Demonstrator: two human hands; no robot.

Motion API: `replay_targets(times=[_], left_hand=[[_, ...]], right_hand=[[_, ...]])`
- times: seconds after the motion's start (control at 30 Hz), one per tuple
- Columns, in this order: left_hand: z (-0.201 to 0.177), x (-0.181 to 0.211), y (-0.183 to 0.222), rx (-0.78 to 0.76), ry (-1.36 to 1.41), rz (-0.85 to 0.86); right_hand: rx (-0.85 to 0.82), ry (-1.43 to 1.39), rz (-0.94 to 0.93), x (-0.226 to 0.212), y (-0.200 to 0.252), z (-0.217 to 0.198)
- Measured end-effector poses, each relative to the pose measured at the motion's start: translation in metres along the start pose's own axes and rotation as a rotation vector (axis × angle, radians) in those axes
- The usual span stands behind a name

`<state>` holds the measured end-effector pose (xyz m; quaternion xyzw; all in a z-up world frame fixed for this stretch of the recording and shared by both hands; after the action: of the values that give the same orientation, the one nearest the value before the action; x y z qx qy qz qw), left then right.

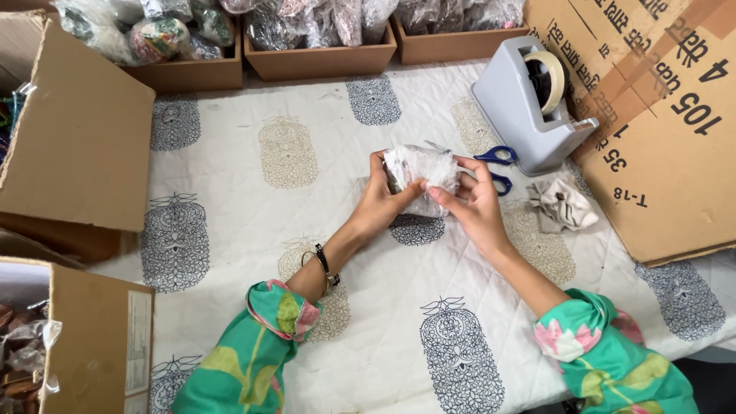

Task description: The person wraps decorative figurines in bubble wrap, folds the wrap around each item, and places the wrapped pieces into cardboard boxes. They use scissors to cut bubble wrap and later wipe a figurine with a cloth before wrapping it.

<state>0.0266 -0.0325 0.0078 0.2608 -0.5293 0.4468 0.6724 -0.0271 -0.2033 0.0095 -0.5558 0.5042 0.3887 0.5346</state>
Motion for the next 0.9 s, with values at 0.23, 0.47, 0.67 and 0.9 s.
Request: replay_targets(times=[0.23, 0.47, 0.67, 0.9], left_hand=[[0.005, 0.007, 0.004, 0.01, -0.059, 0.004], [0.004, 0.004, 0.003, -0.027, -0.049, 0.097], [0.004, 0.008, 0.0, 0.022, -0.044, 0.069], [0.002, 0.004, 0.0, 0.017, -0.031, 0.091]], right_hand=[[0.001, 0.002, -0.084, -0.01, 0.005, 0.001], [0.064, 0.157, -0.144, -0.01, 0.01, -0.006], [0.055, 0.108, -0.172, -0.027, 0.008, -0.006], [0.003, 0.089, -0.095, -0.032, 0.007, 0.006]])
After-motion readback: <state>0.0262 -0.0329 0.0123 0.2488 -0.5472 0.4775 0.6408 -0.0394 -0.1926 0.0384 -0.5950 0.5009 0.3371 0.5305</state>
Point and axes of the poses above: each hand's wrist, its own y-axis away from the middle knuckle, its own z-axis out of the palm, x = y × z, the point moved 5 cm from there along -y, towards the middle knuckle, and after that the axes turned 6 degrees about y, right-handed, at the moved point
